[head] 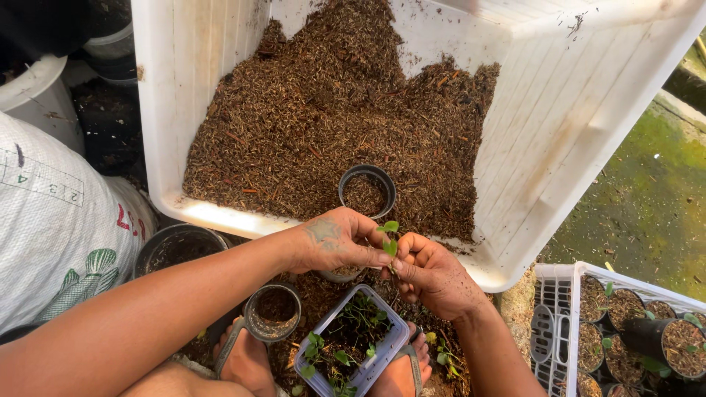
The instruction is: The person plants small seedlings into black plastic pots using soil from a large white bin. They fill each pot with soil, place a seedling inside, cover the roots, and then place the finished pot into a white crate.
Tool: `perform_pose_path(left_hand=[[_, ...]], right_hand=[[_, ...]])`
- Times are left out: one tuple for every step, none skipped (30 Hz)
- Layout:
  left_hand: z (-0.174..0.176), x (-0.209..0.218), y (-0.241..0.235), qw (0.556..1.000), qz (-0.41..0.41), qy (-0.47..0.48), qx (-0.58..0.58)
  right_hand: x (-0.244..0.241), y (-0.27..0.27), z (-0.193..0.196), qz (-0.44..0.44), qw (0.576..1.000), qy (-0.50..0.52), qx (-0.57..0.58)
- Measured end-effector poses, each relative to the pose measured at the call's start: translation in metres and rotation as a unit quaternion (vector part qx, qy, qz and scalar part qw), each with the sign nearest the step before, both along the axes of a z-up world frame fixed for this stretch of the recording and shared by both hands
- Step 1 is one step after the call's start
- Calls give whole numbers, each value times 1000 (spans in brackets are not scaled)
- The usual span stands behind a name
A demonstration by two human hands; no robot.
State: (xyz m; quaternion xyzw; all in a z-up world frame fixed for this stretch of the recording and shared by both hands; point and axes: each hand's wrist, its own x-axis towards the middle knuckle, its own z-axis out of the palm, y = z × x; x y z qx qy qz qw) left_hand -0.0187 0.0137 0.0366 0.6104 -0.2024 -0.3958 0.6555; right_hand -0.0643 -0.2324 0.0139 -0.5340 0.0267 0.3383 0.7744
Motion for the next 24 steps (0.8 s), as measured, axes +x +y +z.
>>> perform_pose_path(left_hand=[[0, 0, 0, 1000, 10, 6, 7], [0, 1, -1, 1000, 21, 12, 13], [1, 2, 0, 999, 30, 6, 36], [1, 3, 0, 998, 39, 0, 59], [2, 4, 0, 996, 48, -6, 81], [2, 5, 0, 995, 50, -9, 87], [3, 5, 1, 994, 52, -12, 94], [4, 6, 2, 994, 53, -14, 100], [4, 6, 2, 992, 54, -16, 109], [5, 6, 3, 991, 55, -17, 118], [5, 6, 3, 990, 56, -18, 128], [5, 6, 3, 992, 61, -6, 114], [4, 6, 3, 993, 65, 5, 100], [4, 6, 4, 994, 69, 15, 86], [4, 7, 4, 994, 74, 15, 82], [3, 7, 5, 994, 80, 16, 77], [3, 7, 5, 994, 86, 16, 73], [3, 8, 6, 993, 87, 17, 74], [2, 8, 6, 993, 87, 18, 76], [2, 7, 6, 993, 88, 21, 78], [2, 7, 5, 993, 85, 23, 82], [2, 7, 5, 993, 83, 25, 86], [2, 7, 4, 992, 81, 27, 90], [2, 6, 3, 993, 76, 15, 94]], right_hand=[[0, 0, 1, -6, 1000, -3, 3], [0, 1, 2, -11, 1000, -6, 7], [0, 1, 2, -31, 999, -5, -8], [-1, 2, 3, -51, 998, -5, -23], [-1, 2, 3, -71, 997, -5, -38], [-1, 2, 4, -59, 997, -23, -53], [-1, 2, 4, -48, 996, -42, -68], [-1, 2, 4, -38, 994, -61, -83], [-2, 1, 4, -22, 989, -89, -115], [-2, 2, 4, -5, 982, -117, -147], [-3, 2, 4, 11, 973, -144, -178], [-3, 2, 4, 13, 972, -143, -186], [-4, 2, 4, 14, 971, -143, -194], [-4, 3, 5, 16, 969, -143, -201], [-4, 3, 6, 23, 965, -151, -214], [-4, 3, 8, 31, 961, -158, -226], [-4, 3, 9, 38, 956, -165, -238], [-3, 4, 11, 17, 955, -171, -244], [-3, 5, 13, -4, 952, -176, -250], [-3, 6, 15, -25, 950, -179, -255], [-4, 7, 16, -33, 950, -182, -251], [-4, 8, 18, -41, 950, -186, -247], [-3, 9, 19, -49, 950, -189, -243], [-4, 10, 20, -44, 945, -189, -263]])
